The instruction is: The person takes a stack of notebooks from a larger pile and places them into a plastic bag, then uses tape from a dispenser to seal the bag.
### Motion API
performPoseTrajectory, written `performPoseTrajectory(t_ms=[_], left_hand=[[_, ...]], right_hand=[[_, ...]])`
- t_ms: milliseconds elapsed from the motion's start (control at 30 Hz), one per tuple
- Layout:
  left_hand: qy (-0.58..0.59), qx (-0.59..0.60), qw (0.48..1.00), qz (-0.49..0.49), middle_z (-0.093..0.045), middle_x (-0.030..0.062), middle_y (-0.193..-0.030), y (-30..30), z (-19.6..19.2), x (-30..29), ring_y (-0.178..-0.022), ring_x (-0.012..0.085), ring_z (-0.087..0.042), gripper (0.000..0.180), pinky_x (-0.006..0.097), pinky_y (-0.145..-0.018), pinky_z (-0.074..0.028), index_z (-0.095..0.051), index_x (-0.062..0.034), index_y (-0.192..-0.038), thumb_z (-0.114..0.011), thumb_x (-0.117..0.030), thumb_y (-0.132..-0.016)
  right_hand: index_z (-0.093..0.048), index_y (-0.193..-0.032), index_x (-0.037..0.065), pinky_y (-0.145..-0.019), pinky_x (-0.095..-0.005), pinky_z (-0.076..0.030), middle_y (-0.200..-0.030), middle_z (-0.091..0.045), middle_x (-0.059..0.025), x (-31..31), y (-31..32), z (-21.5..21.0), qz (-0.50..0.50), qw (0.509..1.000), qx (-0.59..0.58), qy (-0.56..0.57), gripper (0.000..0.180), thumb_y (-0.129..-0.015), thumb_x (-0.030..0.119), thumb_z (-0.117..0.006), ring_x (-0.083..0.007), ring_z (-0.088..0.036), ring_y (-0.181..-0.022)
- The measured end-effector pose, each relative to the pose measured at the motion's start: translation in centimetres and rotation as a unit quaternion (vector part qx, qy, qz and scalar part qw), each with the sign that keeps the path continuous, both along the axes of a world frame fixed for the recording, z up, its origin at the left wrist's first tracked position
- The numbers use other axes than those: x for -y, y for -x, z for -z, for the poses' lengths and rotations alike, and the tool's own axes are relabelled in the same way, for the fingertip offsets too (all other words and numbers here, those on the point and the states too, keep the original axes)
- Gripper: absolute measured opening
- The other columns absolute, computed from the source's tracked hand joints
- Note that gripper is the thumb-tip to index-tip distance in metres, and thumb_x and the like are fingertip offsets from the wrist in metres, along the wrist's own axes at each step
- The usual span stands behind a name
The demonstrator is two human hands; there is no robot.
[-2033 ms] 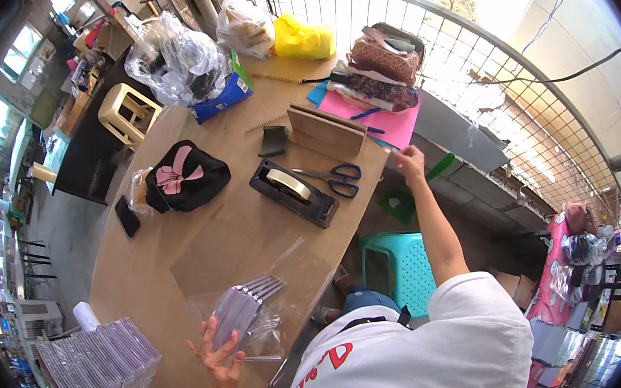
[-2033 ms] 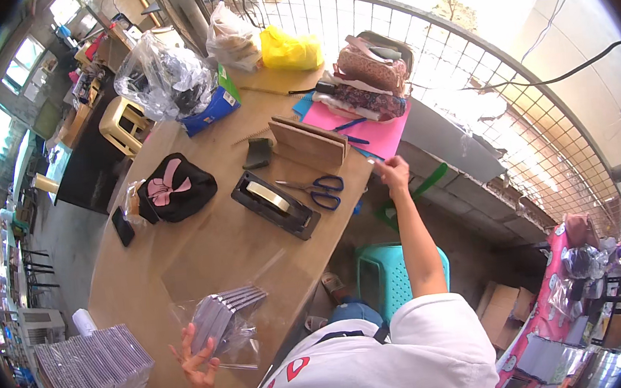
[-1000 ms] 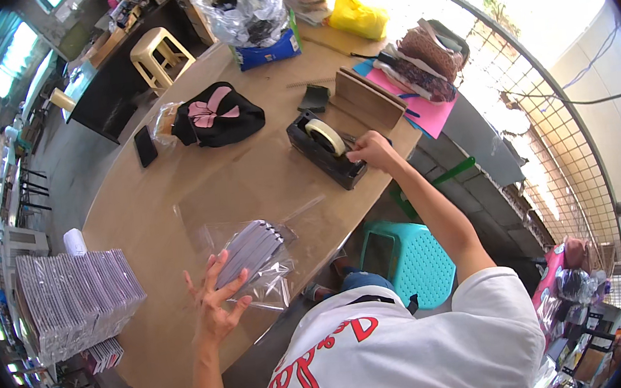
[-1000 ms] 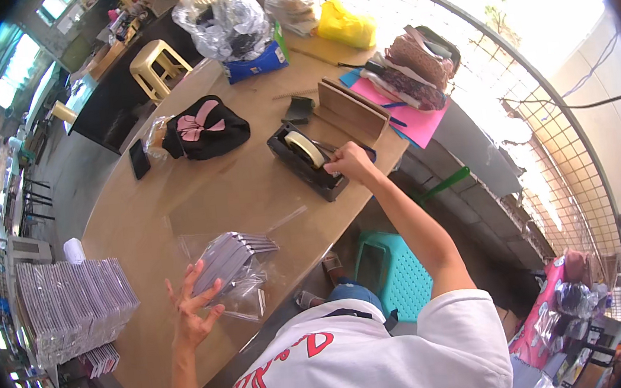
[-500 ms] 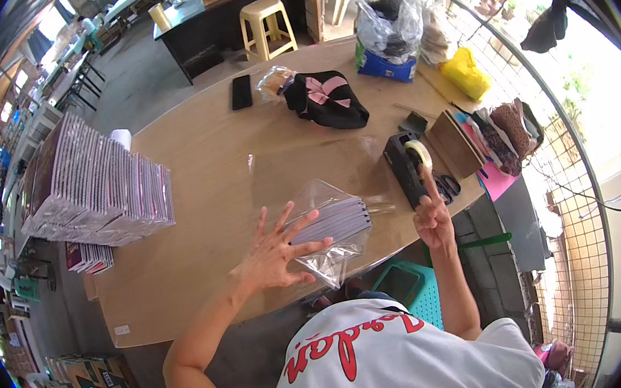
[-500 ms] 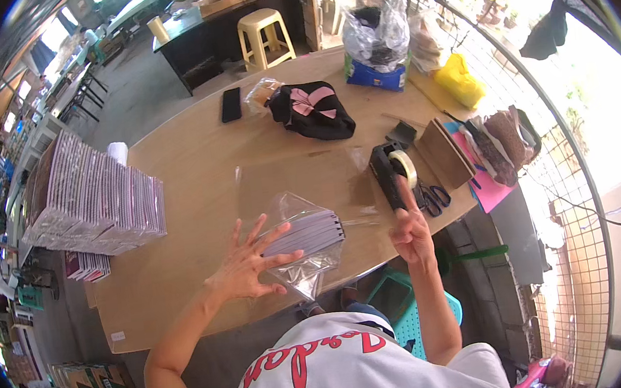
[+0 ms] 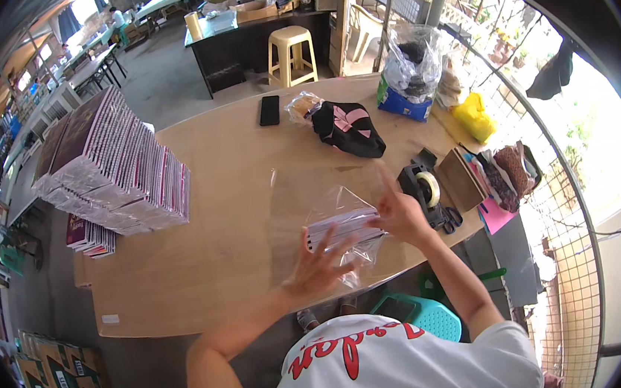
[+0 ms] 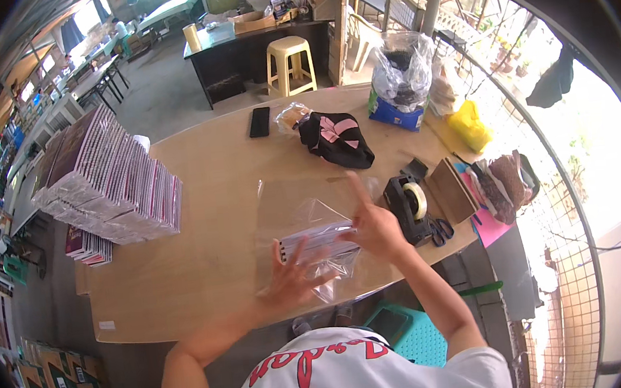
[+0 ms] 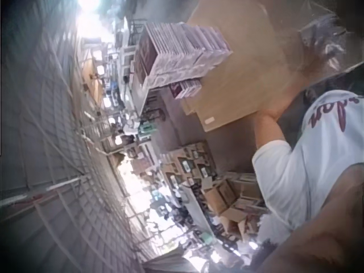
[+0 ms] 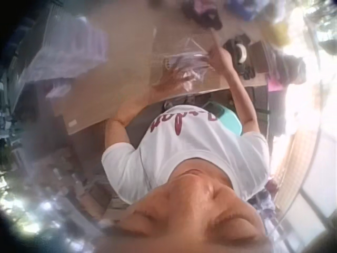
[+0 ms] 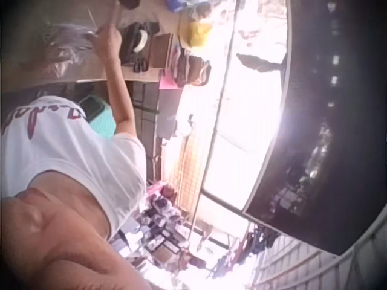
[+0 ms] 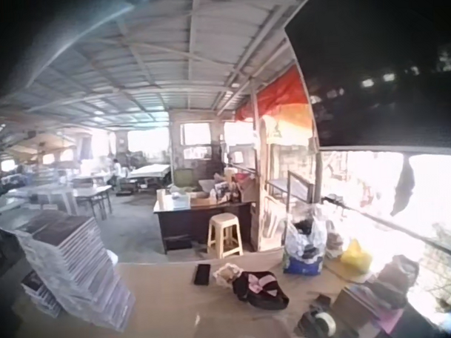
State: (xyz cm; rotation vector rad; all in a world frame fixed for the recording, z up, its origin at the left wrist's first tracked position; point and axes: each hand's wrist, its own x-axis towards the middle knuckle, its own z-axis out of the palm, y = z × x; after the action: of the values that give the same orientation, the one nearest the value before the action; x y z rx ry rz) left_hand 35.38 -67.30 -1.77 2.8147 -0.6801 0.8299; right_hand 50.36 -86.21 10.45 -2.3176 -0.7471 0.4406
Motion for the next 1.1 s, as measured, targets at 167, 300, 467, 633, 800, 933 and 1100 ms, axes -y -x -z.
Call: performPoseTrajectory(t_ms=[167,300,467,633,800,933,1100], left_hand=[[0.481,-0.009,0.876,0.023,-0.048,0.0164,-0.141,-3.3,-9.8,1.9,-0.137,0.0372,-0.039,0.023,0.061,-0.111,-0.022,-0.068,-0.0181,-0.104,-0.075,-0.028,-0.084],[0.492,0.029,0.87,0.008,-0.045,0.0186,-0.143,-4.1,-11.7,-0.7,-0.13,0.0306,-0.044,0.021,0.048,-0.112,-0.029,-0.069,-0.0095,-0.101,-0.071,-0.025,-0.087],[0.138,-0.004,0.986,0.097,-0.047,0.0133,-0.14,-0.1,-8.4,0.1,-0.126,0.0279,-0.044,0.026,0.046,-0.098,-0.037,-0.069,-0.0096,-0.104,-0.071,-0.018,-0.08],[-0.079,-0.016,0.991,0.107,-0.045,0.0068,-0.139,-2.3,-11.1,4.3,-0.126,0.0235,-0.04,0.018,0.042,-0.091,-0.036,-0.073,-0.0124,-0.087,-0.077,-0.019,-0.071],[0.241,0.003,0.962,0.132,-0.042,0.0094,-0.144,-3.0,-21.8,0.9,-0.131,0.0268,-0.039,0.045,0.046,-0.101,-0.035,-0.066,-0.0067,-0.099,-0.084,-0.036,-0.07],[0.447,-0.106,0.887,0.05,-0.043,0.0144,-0.143,-2.5,-16.2,-3.5,-0.132,0.0305,-0.041,0.075,0.048,-0.109,-0.034,-0.058,-0.0035,-0.12,-0.087,-0.048,-0.067],[0.449,-0.325,0.828,-0.083,-0.054,0.0113,-0.133,-9.3,-8.8,-4.1,-0.122,0.022,-0.052,0.058,0.04,-0.095,-0.044,-0.055,-0.0059,-0.121,-0.083,-0.035,-0.079]], right_hand=[[-0.054,-0.133,0.01,-0.094,-0.0511,-0.05,-0.125,-0.052,-0.0211,5.2,2.1,6.2,-0.161,0.906,0.376,-0.112,0.069,-0.072,0.021,-0.083,-0.0394,-0.05,-0.123],[-0.061,-0.122,0.006,-0.106,-0.0569,-0.039,-0.131,-0.049,-0.0199,2.1,5.0,2.3,-0.065,0.805,0.04,-0.589,0.055,-0.072,0.014,-0.079,-0.0381,-0.039,-0.133],[-0.059,-0.128,0.013,-0.113,-0.0513,-0.033,-0.144,-0.037,-0.0192,7.1,2.0,3.9,-0.065,0.96,0.196,-0.191,0.07,-0.06,0.011,-0.079,-0.0398,-0.034,-0.137],[-0.063,-0.123,0.013,-0.113,-0.0542,-0.029,-0.147,-0.036,-0.0215,4.2,1.1,7.3,-0.126,0.947,0.246,-0.164,0.066,-0.059,0.015,-0.082,-0.043,-0.029,-0.139],[-0.071,-0.093,0.004,-0.114,-0.0601,-0.025,-0.14,-0.043,-0.0197,1.0,2.9,3.1,-0.105,0.836,0.037,-0.538,0.036,-0.064,0.02,-0.085,-0.04,-0.037,-0.136],[-0.073,-0.091,0.004,-0.113,-0.0547,-0.03,-0.139,-0.043,-0.0163,4.2,1.5,2.2,-0.067,0.87,0.077,-0.483,0.03,-0.067,0.017,-0.085,-0.0346,-0.038,-0.135],[-0.073,-0.09,0.004,-0.11,-0.0477,-0.034,-0.127,-0.053,-0.0149,0.7,2.0,6.2,-0.068,0.921,0.048,-0.38,0.021,-0.071,0.007,-0.081,-0.0305,-0.048,-0.125]])
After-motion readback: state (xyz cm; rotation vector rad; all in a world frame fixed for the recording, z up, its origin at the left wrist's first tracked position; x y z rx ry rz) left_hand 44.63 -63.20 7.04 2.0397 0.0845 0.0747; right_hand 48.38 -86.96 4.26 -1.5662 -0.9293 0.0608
